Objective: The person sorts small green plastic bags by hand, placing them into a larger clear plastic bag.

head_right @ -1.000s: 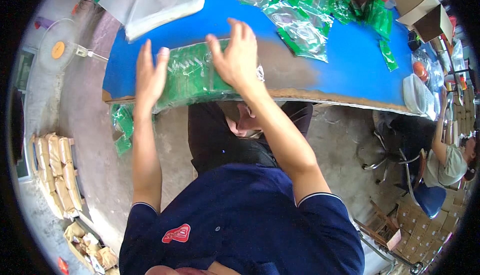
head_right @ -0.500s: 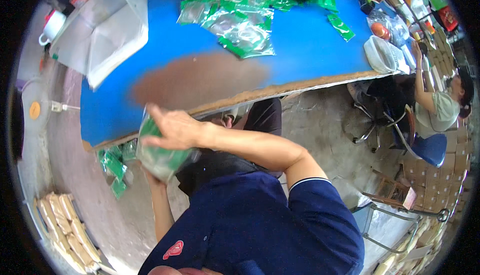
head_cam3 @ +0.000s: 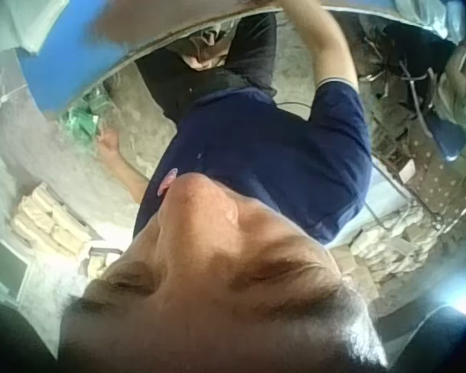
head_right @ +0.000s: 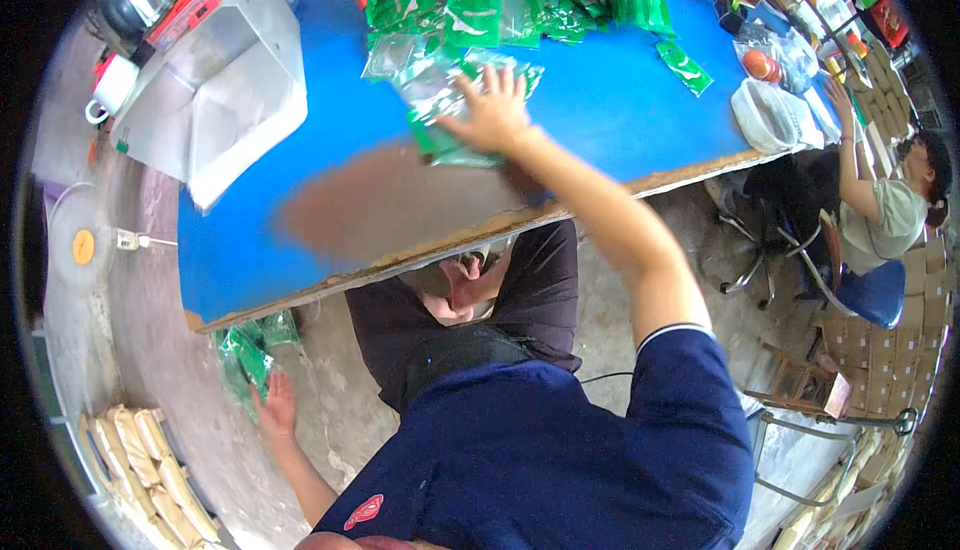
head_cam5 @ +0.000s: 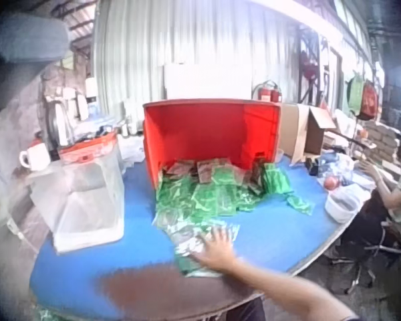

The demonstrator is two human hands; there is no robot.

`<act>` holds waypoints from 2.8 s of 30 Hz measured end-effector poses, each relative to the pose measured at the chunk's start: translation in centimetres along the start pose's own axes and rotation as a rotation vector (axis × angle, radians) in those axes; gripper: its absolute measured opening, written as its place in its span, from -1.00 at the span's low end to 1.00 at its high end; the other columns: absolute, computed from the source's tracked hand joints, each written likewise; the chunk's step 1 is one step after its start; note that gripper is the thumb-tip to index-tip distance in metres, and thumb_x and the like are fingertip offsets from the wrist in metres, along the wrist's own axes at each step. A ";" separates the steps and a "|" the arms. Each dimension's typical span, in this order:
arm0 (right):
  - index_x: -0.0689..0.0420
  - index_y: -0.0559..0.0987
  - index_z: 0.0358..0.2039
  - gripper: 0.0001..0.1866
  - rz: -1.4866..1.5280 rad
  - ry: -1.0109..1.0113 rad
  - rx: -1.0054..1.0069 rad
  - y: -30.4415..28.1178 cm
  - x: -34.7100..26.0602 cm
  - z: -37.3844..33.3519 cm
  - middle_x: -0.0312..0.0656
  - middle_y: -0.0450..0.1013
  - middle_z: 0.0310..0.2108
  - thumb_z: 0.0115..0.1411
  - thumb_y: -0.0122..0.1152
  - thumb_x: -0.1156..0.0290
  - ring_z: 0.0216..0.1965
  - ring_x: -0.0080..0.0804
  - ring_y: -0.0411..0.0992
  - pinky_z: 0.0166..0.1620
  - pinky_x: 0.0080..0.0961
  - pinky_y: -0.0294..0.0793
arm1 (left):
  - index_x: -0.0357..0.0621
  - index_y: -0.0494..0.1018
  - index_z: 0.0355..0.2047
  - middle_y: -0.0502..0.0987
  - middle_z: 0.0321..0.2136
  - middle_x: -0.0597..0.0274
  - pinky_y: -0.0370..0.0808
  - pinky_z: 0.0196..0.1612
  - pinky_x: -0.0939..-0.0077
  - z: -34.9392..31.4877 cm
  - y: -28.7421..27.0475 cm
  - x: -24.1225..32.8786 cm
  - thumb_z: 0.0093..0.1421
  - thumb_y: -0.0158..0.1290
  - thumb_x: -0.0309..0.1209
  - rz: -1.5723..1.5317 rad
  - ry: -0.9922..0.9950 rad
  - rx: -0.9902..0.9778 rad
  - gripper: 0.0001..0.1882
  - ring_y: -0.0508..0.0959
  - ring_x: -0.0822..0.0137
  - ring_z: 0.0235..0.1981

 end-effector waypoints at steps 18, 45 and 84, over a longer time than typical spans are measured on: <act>0.25 0.52 0.05 -0.45 0.598 -0.857 -0.269 -5.4 -15.8 -15.5 0.11 0.41 0.05 0.23 0.19 0.06 0.16 0.23 0.27 0.25 0.17 0.19 | -0.29 0.37 -0.01 0.54 -0.22 0.08 0.62 -0.20 0.44 -9.7 21.4 -29.9 0.50 -0.13 -0.20 0.527 0.154 -0.534 -0.65 0.60 0.35 -0.26; 0.23 0.55 -0.29 -0.63 0.206 -0.382 0.327 -2.6 -12.3 -6.0 0.04 0.50 -0.19 0.33 0.13 0.12 -0.24 0.13 0.46 -0.19 -0.04 0.46 | -0.26 0.38 0.15 0.56 0.00 0.14 0.56 0.05 0.25 -7.1 19.9 -23.2 0.28 0.18 -0.38 0.685 0.054 -0.523 -0.53 0.59 0.26 -0.01; 0.27 0.60 -0.25 -0.66 1.360 -0.086 -0.738 -7.5 -14.1 -5.9 -0.36 0.49 -0.50 0.39 0.18 0.18 -0.48 -0.66 0.43 -0.37 -0.58 0.52 | -0.34 0.11 0.34 0.36 0.24 0.03 0.31 0.32 0.09 -8.8 23.4 -23.8 0.22 0.20 -0.50 0.794 0.256 -0.405 -0.25 0.41 0.10 0.22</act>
Point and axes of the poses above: each hand's wrist, its own z-axis towards the middle knuckle, its own y-axis out of the palm, x = y × z, the point moved 3 cm from there along z, towards the middle knuckle
